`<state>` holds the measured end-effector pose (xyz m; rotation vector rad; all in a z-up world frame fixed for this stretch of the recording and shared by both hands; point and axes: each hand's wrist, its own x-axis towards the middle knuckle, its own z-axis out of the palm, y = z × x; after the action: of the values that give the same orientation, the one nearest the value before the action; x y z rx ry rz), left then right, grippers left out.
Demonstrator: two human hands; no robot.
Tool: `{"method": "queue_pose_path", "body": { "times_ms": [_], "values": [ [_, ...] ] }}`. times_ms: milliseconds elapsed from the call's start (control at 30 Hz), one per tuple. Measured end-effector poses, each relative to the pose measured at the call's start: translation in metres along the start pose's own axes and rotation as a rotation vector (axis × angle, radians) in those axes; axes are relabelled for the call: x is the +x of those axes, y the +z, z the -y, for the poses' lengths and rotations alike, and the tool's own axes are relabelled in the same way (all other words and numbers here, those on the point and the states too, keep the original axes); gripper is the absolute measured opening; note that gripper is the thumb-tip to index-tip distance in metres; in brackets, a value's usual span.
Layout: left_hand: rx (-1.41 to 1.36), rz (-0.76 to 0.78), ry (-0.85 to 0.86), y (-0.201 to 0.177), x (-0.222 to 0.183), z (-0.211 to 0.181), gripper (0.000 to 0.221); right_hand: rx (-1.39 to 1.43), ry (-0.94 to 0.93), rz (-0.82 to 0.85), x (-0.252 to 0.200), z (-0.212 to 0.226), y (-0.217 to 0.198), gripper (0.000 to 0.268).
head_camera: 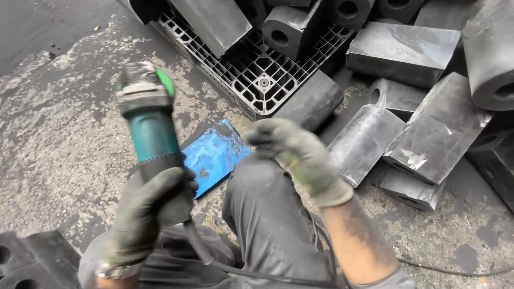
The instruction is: Use an angle grinder to smooth and shape the edges of large black rubber industrial components.
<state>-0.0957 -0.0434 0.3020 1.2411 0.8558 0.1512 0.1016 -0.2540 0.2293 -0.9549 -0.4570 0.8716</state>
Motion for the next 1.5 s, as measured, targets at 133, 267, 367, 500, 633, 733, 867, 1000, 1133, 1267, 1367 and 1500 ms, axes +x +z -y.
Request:
{"method": "queue_pose_path", "body": {
  "times_ms": [133,267,367,500,633,733,867,1000,1133,1267,1367,1500],
  "values": [
    [0.062,-0.07,0.007,-0.036,0.017,0.008,0.048,-0.307,0.326,-0.551,0.039,-0.031,-0.103,0.047],
    [-0.004,-0.104,0.021,-0.07,0.021,0.029,0.051,-0.616,0.591,-0.678,0.073,-0.105,-0.233,0.052],
    [-0.122,-0.156,-0.07,-0.101,0.023,0.045,0.056,-1.035,0.481,-0.851,0.101,-0.12,-0.284,0.059],
    [-0.158,-0.241,-0.125,-0.145,0.024,0.083,0.062,-1.316,0.373,-0.879,0.151,-0.115,-0.323,0.067],
    [-0.216,-0.265,-0.094,-0.167,0.015,0.099,0.069,-1.314,0.556,-0.756,0.192,-0.113,-0.342,0.079],
    [-0.288,-0.197,-0.15,-0.181,0.012,0.109,0.069,-1.324,0.591,-0.748,0.202,-0.113,-0.336,0.085],
    [-0.386,-0.112,-0.262,-0.176,0.004,0.104,0.065,-1.357,0.634,-0.768,0.182,-0.097,-0.33,0.089],
    [-0.211,-0.16,-0.123,-0.137,0.001,0.073,0.063,-1.404,0.59,-0.787,0.153,-0.091,-0.333,0.088],
    [-0.121,-0.219,-0.22,-0.116,0.005,0.052,0.047,-1.364,0.359,-0.768,0.108,-0.068,-0.252,0.07],
    [-0.149,-0.158,-0.165,-0.101,0.009,0.043,0.043,-1.308,0.23,-0.7,0.071,-0.059,-0.192,0.062],
    [-0.048,-0.142,-0.139,-0.092,0.012,0.041,0.04,-1.227,0.084,-0.546,0.046,-0.079,-0.179,0.069],
    [-0.069,-0.116,-0.133,-0.086,0.015,0.042,0.036,-1.334,-0.201,-0.17,0.033,-0.105,-0.14,0.092]
  ]
}}
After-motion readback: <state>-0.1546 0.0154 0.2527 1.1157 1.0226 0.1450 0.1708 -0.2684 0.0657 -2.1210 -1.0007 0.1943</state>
